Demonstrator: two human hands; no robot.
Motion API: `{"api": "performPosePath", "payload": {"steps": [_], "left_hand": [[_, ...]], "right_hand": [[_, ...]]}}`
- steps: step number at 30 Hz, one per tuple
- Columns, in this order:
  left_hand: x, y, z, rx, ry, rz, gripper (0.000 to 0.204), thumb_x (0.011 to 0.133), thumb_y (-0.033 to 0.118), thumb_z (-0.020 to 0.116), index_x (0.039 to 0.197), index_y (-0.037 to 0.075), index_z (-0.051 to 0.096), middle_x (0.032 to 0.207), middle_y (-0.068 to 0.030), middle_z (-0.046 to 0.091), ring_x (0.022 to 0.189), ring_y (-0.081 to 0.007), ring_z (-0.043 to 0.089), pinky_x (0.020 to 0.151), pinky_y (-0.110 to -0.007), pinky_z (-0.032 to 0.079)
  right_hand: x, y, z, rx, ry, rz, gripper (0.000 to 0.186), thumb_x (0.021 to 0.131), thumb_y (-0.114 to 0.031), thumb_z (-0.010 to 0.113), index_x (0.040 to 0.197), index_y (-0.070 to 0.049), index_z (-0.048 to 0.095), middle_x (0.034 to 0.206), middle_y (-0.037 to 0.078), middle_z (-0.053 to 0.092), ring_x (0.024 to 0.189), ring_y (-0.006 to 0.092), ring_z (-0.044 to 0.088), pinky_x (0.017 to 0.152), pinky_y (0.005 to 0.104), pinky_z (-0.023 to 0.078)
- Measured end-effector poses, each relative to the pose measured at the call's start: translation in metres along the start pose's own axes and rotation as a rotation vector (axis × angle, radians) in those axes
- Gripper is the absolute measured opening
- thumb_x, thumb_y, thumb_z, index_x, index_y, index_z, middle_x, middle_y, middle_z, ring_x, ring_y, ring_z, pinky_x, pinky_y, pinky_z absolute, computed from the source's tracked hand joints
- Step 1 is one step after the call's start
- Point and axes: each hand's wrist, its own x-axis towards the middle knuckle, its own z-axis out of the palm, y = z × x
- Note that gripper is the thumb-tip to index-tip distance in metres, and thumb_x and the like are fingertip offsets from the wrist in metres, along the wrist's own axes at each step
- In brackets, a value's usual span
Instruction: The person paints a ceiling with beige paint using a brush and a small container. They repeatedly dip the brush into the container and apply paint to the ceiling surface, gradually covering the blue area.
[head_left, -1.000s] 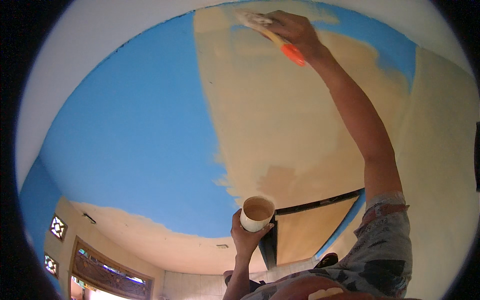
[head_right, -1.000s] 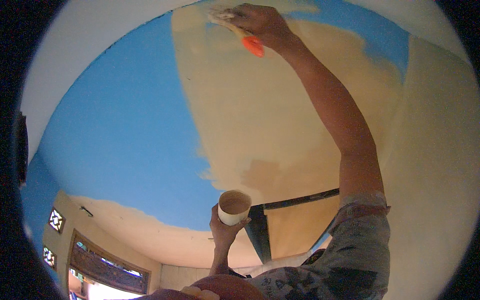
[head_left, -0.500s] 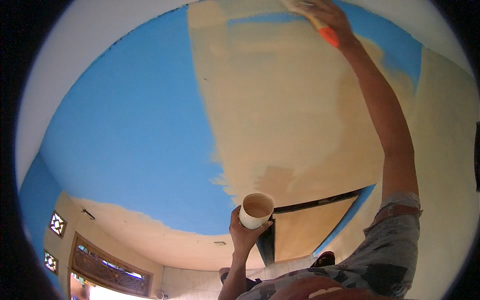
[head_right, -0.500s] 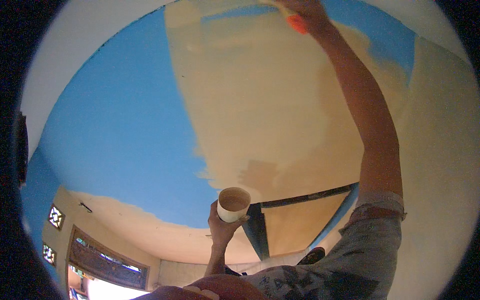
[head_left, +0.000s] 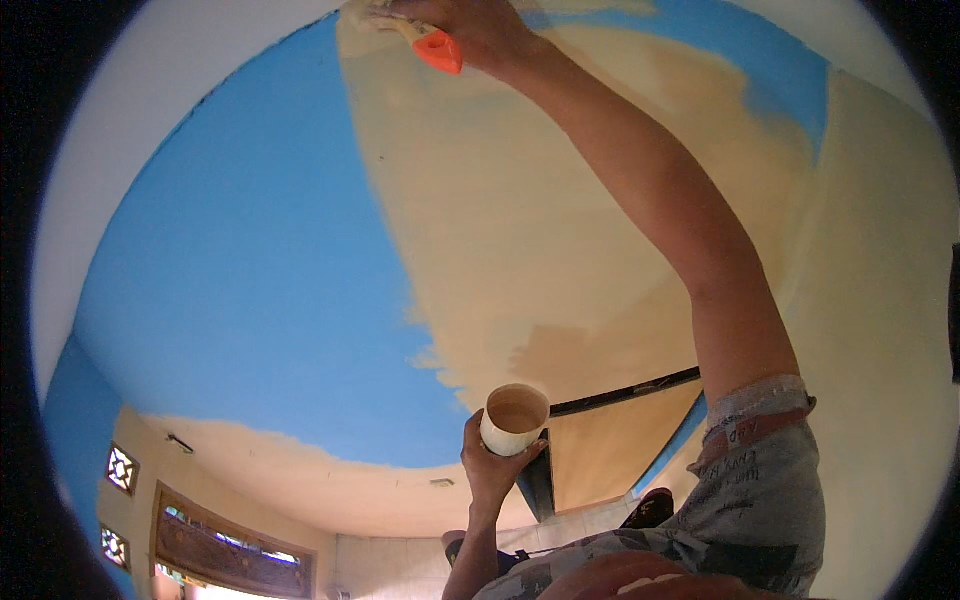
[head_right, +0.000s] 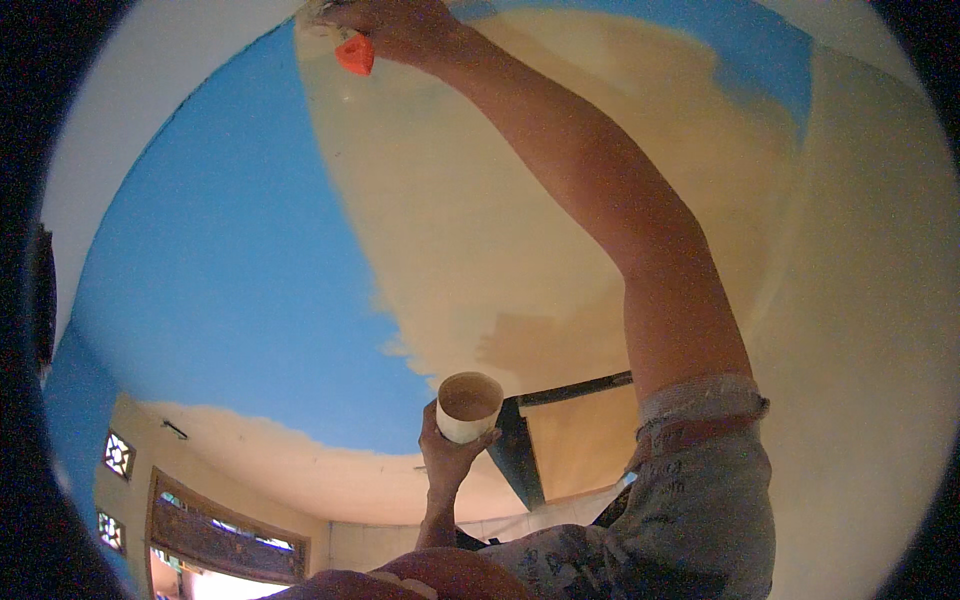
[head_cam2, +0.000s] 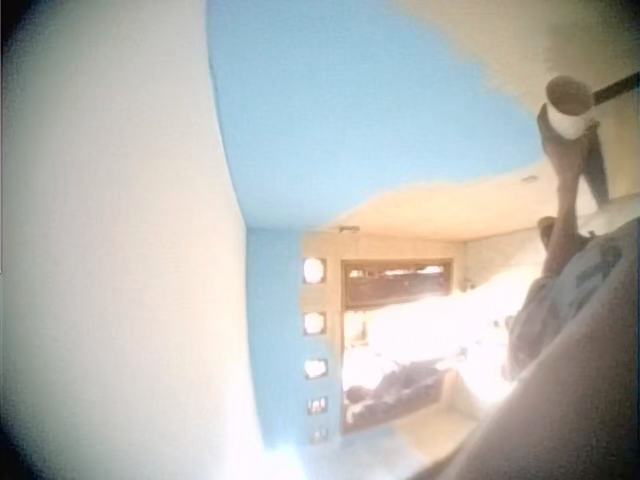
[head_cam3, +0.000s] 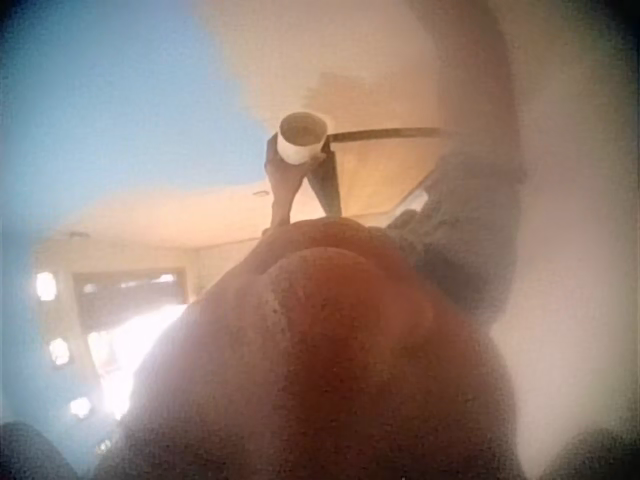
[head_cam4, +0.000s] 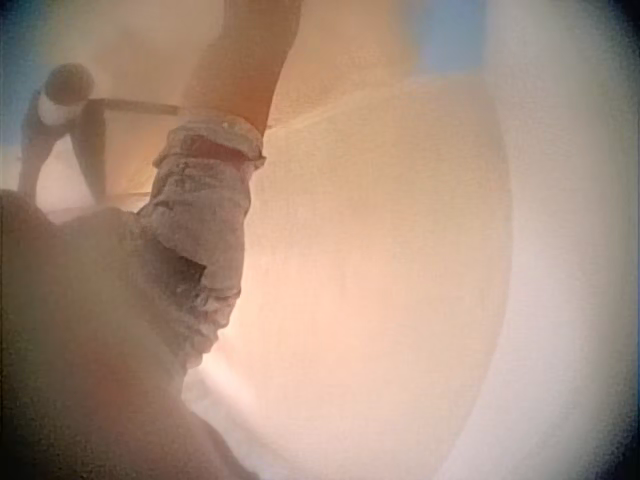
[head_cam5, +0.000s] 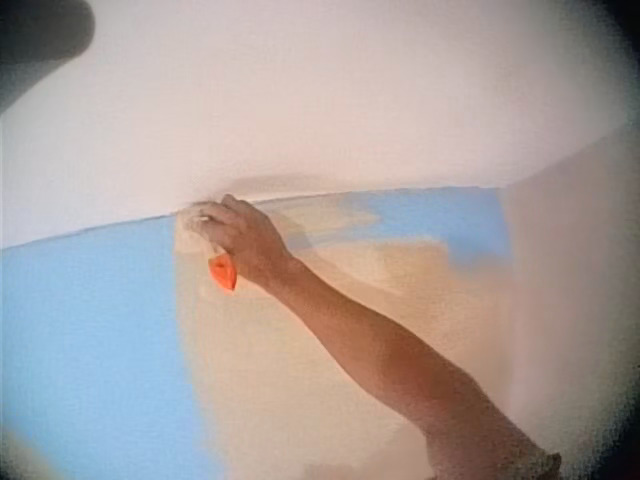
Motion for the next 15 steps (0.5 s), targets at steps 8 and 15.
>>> {"api": "performPosePath", "payload": {"steps": [8,15], "left_hand": [[-0.004,-0.017,-0.015,0.012,0.019,-0.03,0.087,0.052,0.03,0.095,0.121,0.0,0.05,0.11,-0.0162,0.063,0.1,-0.0285,0.064,0.084,-0.039,0.055],[-0.005,-0.029,-0.006,0.028,0.018,-0.076,0.088,0.052,0.031,0.095,0.121,-0.001,0.049,0.11,-0.0162,0.062,0.1,-0.03,0.064,0.084,-0.039,0.054]], "right_hand": [[-0.091,0.031,-0.097,-0.185,-0.06,-0.075,0.034,0.081,-0.017,0.071,0.113,-0.01,0.065,0.113,0.007,0.066,0.108,0.0231,0.061,0.092,0.0366,0.048],[-0.158,0.041,-0.14,-0.335,0.094,0.517,0.023,0.083,-0.019,0.075,0.102,-0.007,0.071,0.096,0.004,0.071,0.085,0.019,0.068,0.078,0.0304,0.053]]}}
